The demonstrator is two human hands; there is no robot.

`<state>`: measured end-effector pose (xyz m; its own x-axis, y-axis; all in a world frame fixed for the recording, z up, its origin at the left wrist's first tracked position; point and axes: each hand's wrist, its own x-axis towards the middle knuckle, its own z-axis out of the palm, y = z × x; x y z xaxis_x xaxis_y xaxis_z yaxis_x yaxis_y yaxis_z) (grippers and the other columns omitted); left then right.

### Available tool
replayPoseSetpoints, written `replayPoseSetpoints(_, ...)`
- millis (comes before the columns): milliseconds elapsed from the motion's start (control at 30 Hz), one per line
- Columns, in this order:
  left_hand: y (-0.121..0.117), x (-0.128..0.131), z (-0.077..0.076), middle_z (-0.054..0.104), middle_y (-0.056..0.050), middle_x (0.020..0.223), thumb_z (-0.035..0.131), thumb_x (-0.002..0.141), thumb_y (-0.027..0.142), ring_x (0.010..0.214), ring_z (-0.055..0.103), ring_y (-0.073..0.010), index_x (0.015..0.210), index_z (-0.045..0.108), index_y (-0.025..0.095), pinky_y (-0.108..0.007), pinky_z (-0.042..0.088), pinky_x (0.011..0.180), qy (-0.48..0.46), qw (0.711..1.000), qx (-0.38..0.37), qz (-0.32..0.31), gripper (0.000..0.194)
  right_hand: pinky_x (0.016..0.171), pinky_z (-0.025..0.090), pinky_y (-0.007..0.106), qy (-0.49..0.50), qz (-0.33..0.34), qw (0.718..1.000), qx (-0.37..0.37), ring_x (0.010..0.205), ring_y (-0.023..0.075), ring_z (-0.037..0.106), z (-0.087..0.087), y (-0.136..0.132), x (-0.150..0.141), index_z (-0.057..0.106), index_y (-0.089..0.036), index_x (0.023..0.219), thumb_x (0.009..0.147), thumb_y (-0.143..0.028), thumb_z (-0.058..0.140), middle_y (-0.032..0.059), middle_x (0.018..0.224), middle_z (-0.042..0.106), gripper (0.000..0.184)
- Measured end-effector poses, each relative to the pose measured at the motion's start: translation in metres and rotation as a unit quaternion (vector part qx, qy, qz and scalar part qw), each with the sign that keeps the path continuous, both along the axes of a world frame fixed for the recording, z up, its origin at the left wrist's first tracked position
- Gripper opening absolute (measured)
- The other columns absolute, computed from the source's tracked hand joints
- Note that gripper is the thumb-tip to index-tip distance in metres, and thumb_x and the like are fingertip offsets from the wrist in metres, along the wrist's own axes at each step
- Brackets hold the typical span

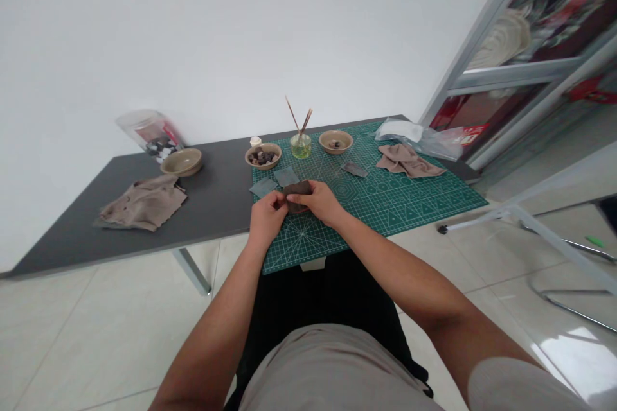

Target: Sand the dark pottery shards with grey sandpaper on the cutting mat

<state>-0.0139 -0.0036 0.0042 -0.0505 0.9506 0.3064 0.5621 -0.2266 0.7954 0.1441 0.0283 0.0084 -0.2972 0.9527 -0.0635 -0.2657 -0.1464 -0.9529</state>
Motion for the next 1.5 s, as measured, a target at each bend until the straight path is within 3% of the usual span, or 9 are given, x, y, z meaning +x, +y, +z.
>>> replayPoseSetpoints(333,-0.004,-0.001,-0.003,0.069,0.001,0.074,0.059,0.078,0.024,0.069,0.060,-0.0154,0.078,0.069,0.021,-0.027,0.047,0.071,-0.018,0.999,0.025,-0.009,0.010,0.060,0.054,0.030,0.040,0.029,0.998,-0.044,0.063,0.0160,0.065,0.000,0.004,0.005,0.070,-0.016,0.081,0.046,-0.038,0.094,0.0006,0.072,0.071,0.048)
replayPoseSetpoints(567,-0.005,0.001,-0.002,0.070,0.001,0.073,0.059,0.073,0.018,0.073,0.063,-0.0171,0.071,0.067,0.021,-0.027,0.046,0.072,0.044,0.999,0.022,0.004,0.009,0.060,0.049,0.026,-0.060,-0.023,0.996,0.064,0.063,0.0122,0.059,-0.010,0.003,0.003,0.067,-0.017,0.079,0.052,-0.037,0.093,-0.0029,0.071,0.066,0.042)
replayPoseSetpoints(800,-0.007,0.000,-0.002,0.071,0.001,0.075,0.063,0.077,0.026,0.070,0.062,-0.0158,0.077,0.072,0.021,-0.028,0.048,0.073,-0.023,1.000,0.010,-0.012,0.010,0.053,0.044,0.027,0.007,0.042,0.998,0.044,0.052,0.0124,0.053,-0.002,0.001,0.004,0.066,-0.018,0.077,0.058,-0.045,0.088,-0.0034,0.059,0.061,0.040)
replayPoseSetpoints(1067,-0.004,0.004,0.003,0.066,0.003,0.064,0.062,0.069,0.017,0.063,0.058,-0.0146,0.068,0.069,0.021,-0.026,0.044,0.062,-0.017,1.000,-0.017,-0.003,0.007,0.055,0.047,0.027,-0.082,0.004,0.994,0.074,0.058,0.0131,0.056,-0.008,0.004,0.005,0.062,-0.019,0.076,0.053,-0.037,0.090,-0.0043,0.064,0.062,0.041)
replayPoseSetpoints(1333,-0.004,0.000,-0.001,0.072,0.001,0.073,0.068,0.073,0.028,0.066,0.061,-0.0150,0.079,0.075,0.021,-0.027,0.046,0.066,-0.075,0.997,-0.023,-0.002,0.012,0.051,0.044,0.027,0.016,0.051,0.997,0.060,0.052,0.0130,0.054,-0.005,0.004,0.005,0.061,-0.018,0.075,0.061,-0.045,0.086,-0.0029,0.059,0.061,0.039)
replayPoseSetpoints(1500,-0.004,0.001,0.000,0.066,0.003,0.066,0.065,0.071,0.021,0.064,0.058,-0.0140,0.068,0.069,0.020,-0.026,0.044,0.065,-0.029,1.000,-0.011,-0.005,0.006,0.060,0.046,0.027,-0.033,0.013,0.996,0.076,0.063,0.0132,0.056,-0.007,0.005,0.006,0.061,-0.018,0.078,0.055,-0.037,0.090,-0.0035,0.069,0.062,0.041)
